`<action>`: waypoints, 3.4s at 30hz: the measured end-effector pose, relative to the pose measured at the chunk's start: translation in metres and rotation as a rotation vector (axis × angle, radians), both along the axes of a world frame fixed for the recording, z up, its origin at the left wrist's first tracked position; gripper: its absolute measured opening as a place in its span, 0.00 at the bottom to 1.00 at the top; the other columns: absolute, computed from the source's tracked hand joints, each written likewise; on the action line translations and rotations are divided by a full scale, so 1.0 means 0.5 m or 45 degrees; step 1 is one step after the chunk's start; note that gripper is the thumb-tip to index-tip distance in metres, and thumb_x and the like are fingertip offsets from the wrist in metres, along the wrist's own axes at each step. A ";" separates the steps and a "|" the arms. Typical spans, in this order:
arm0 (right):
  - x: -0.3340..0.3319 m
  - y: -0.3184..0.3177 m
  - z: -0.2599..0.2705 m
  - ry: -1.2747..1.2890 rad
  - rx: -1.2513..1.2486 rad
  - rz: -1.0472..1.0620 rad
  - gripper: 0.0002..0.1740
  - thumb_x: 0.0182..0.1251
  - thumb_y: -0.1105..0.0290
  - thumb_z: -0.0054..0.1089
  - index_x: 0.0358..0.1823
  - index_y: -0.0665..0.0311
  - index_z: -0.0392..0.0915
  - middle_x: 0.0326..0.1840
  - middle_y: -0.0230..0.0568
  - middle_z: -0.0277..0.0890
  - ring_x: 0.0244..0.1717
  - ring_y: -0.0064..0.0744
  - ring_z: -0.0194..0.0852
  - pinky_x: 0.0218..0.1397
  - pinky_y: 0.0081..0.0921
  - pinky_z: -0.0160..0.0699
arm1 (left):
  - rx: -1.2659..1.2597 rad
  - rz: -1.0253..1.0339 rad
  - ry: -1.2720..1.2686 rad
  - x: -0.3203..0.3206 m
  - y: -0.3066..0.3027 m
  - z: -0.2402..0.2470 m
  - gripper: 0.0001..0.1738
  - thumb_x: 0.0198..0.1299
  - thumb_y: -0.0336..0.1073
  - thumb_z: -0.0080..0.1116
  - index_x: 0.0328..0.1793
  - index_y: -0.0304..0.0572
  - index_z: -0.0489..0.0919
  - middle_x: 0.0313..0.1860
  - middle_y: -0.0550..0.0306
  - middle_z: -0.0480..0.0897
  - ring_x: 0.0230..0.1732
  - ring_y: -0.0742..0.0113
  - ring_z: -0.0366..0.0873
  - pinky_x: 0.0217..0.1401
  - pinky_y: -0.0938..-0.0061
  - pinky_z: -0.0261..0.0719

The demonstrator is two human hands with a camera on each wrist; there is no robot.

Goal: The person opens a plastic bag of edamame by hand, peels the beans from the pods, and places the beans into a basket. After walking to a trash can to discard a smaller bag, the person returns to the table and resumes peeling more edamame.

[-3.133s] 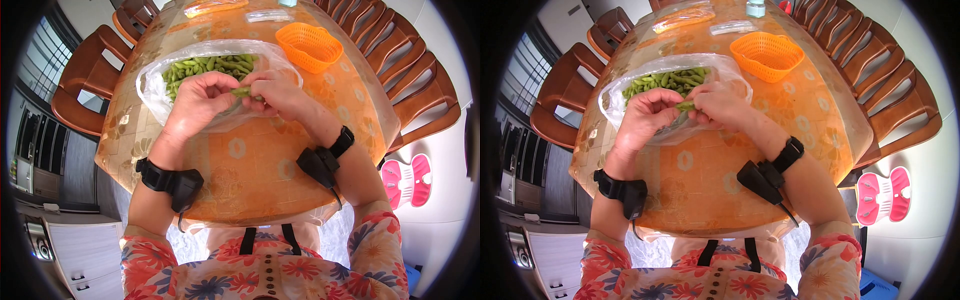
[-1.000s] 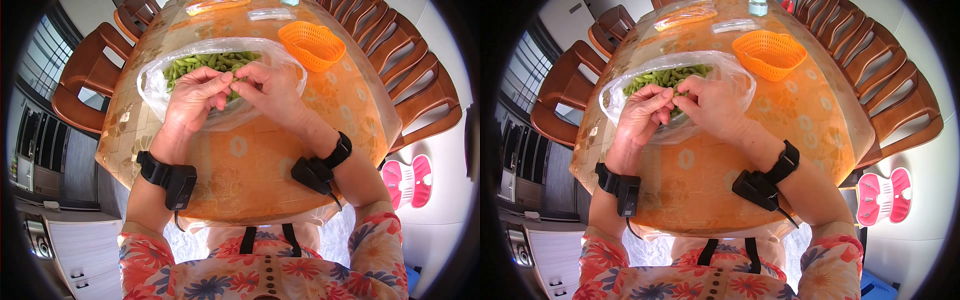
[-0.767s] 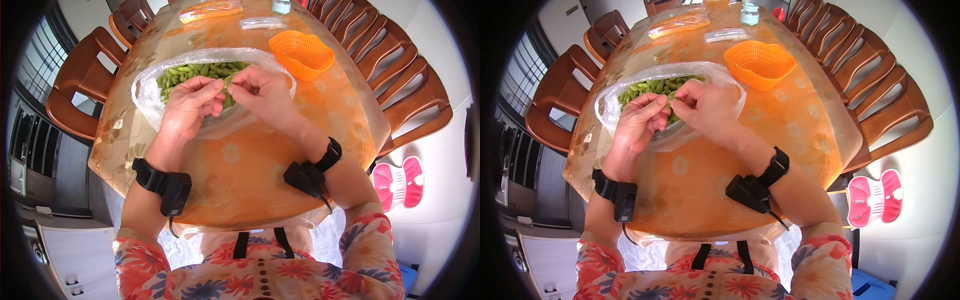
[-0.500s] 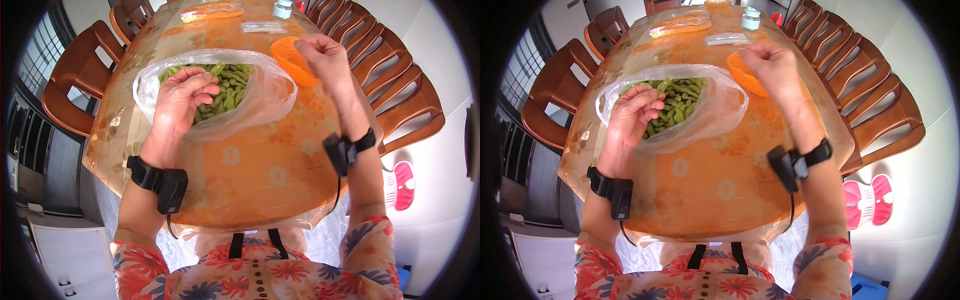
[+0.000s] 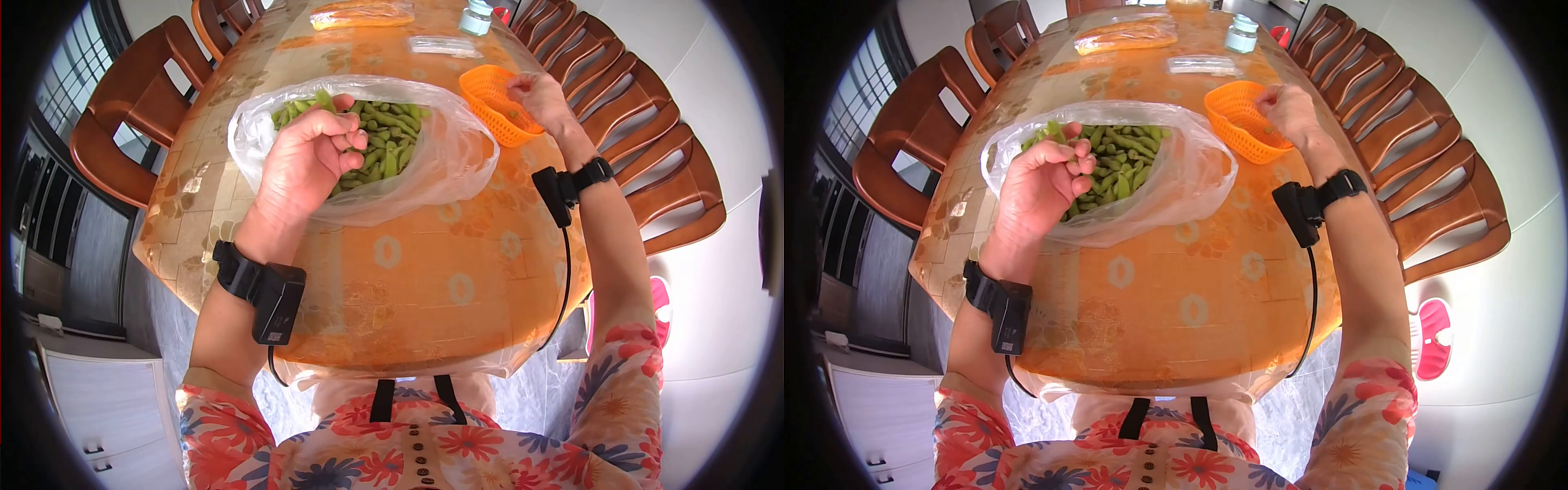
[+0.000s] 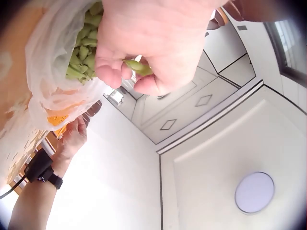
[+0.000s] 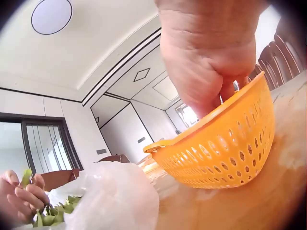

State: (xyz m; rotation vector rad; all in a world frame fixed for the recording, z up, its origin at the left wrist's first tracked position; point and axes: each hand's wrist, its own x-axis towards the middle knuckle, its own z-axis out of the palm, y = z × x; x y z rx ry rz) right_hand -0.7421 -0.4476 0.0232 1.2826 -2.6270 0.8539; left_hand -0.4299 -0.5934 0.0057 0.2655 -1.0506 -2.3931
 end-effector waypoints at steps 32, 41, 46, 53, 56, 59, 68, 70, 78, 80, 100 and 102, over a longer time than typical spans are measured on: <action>0.362 -0.016 -0.044 -1.803 -0.820 0.671 0.08 0.63 0.66 0.54 0.38 0.63 0.73 0.30 0.34 0.77 0.26 0.19 0.74 0.25 0.14 0.68 | -0.482 -0.010 -0.138 -0.014 0.043 -0.006 0.14 0.55 0.36 0.61 0.45 0.35 0.77 0.26 0.65 0.77 0.20 0.80 0.67 0.20 0.85 0.63; 0.365 -0.003 -0.051 -0.976 -0.677 0.559 0.10 0.60 0.66 0.58 0.35 0.67 0.78 0.25 0.28 0.74 0.22 0.13 0.65 0.22 0.12 0.63 | -0.681 0.151 -0.245 -0.017 0.072 -0.005 0.11 0.56 0.34 0.60 0.41 0.34 0.78 0.24 0.63 0.78 0.17 0.80 0.69 0.17 0.86 0.63; 0.354 0.004 -0.050 -1.181 -0.639 0.583 0.10 0.58 0.67 0.58 0.35 0.68 0.78 0.24 0.28 0.74 0.21 0.13 0.65 0.22 0.12 0.64 | -1.102 0.303 -0.330 -0.020 0.082 -0.017 0.10 0.56 0.30 0.58 0.43 0.34 0.79 0.26 0.63 0.78 0.18 0.81 0.70 0.20 0.86 0.68; 0.354 0.003 -0.050 -1.170 -0.658 0.610 0.10 0.57 0.68 0.57 0.35 0.68 0.78 0.24 0.29 0.74 0.20 0.13 0.65 0.20 0.13 0.63 | -1.316 0.381 -0.326 -0.020 0.074 -0.023 0.11 0.55 0.28 0.59 0.44 0.34 0.79 0.31 0.61 0.78 0.23 0.79 0.72 0.24 0.84 0.72; 0.352 0.002 -0.052 -1.262 -0.663 0.624 0.10 0.57 0.67 0.57 0.35 0.68 0.77 0.24 0.30 0.74 0.20 0.14 0.65 0.19 0.13 0.63 | -1.401 0.397 -0.305 -0.020 0.072 -0.024 0.11 0.53 0.27 0.60 0.43 0.35 0.79 0.32 0.60 0.78 0.25 0.79 0.73 0.26 0.84 0.73; 0.351 0.001 -0.056 -1.288 -0.651 0.645 0.10 0.57 0.68 0.56 0.34 0.68 0.76 0.24 0.31 0.74 0.20 0.15 0.66 0.19 0.12 0.63 | -1.520 0.452 -0.322 -0.021 0.071 -0.025 0.11 0.51 0.26 0.62 0.42 0.36 0.80 0.31 0.58 0.79 0.26 0.75 0.76 0.29 0.81 0.74; 0.362 0.002 -0.052 -1.368 -0.664 0.563 0.06 0.56 0.72 0.51 0.25 0.65 0.72 0.17 0.31 0.68 0.13 0.16 0.61 0.14 0.14 0.57 | -1.853 0.597 -0.321 -0.021 0.092 -0.017 0.12 0.45 0.21 0.59 0.39 0.35 0.79 0.30 0.52 0.78 0.30 0.62 0.78 0.36 0.76 0.75; 0.359 0.002 -0.053 -1.438 -0.683 0.603 0.06 0.53 0.72 0.52 0.24 0.67 0.71 0.17 0.33 0.69 0.12 0.17 0.61 0.13 0.15 0.58 | -1.796 0.583 -0.290 -0.022 0.091 -0.022 0.10 0.48 0.21 0.60 0.39 0.35 0.79 0.29 0.55 0.79 0.28 0.66 0.77 0.33 0.77 0.75; 0.349 0.005 -0.046 -1.717 -0.747 0.712 0.07 0.55 0.72 0.52 0.21 0.64 0.70 0.16 0.32 0.66 0.11 0.19 0.59 0.12 0.17 0.56 | -0.569 -0.028 -0.143 -0.015 0.071 -0.010 0.09 0.59 0.32 0.54 0.41 0.35 0.79 0.29 0.56 0.79 0.18 0.77 0.68 0.20 0.85 0.64; 0.344 0.004 -0.050 -1.804 -0.734 0.728 0.07 0.55 0.71 0.53 0.20 0.63 0.70 0.15 0.32 0.66 0.11 0.19 0.59 0.12 0.18 0.55 | -0.484 -0.094 -0.146 -0.014 0.061 -0.010 0.10 0.60 0.34 0.54 0.41 0.34 0.78 0.28 0.55 0.79 0.17 0.77 0.67 0.19 0.85 0.63; 0.321 0.009 -0.043 -1.319 -0.165 0.814 0.17 0.54 0.55 0.64 0.26 0.63 0.74 0.17 0.29 0.69 0.16 0.15 0.63 0.16 0.13 0.59 | -1.073 -0.049 -0.363 -0.007 0.074 0.001 0.06 0.60 0.29 0.51 0.40 0.39 0.78 0.22 0.67 0.75 0.16 0.84 0.64 0.19 0.88 0.63; 0.318 0.007 -0.047 -1.311 -0.150 0.841 0.16 0.55 0.58 0.63 0.26 0.64 0.75 0.18 0.30 0.70 0.16 0.16 0.64 0.16 0.13 0.60 | -1.095 -0.071 -0.386 -0.005 0.073 0.005 0.06 0.60 0.28 0.50 0.40 0.39 0.78 0.22 0.67 0.75 0.16 0.84 0.64 0.19 0.88 0.63</action>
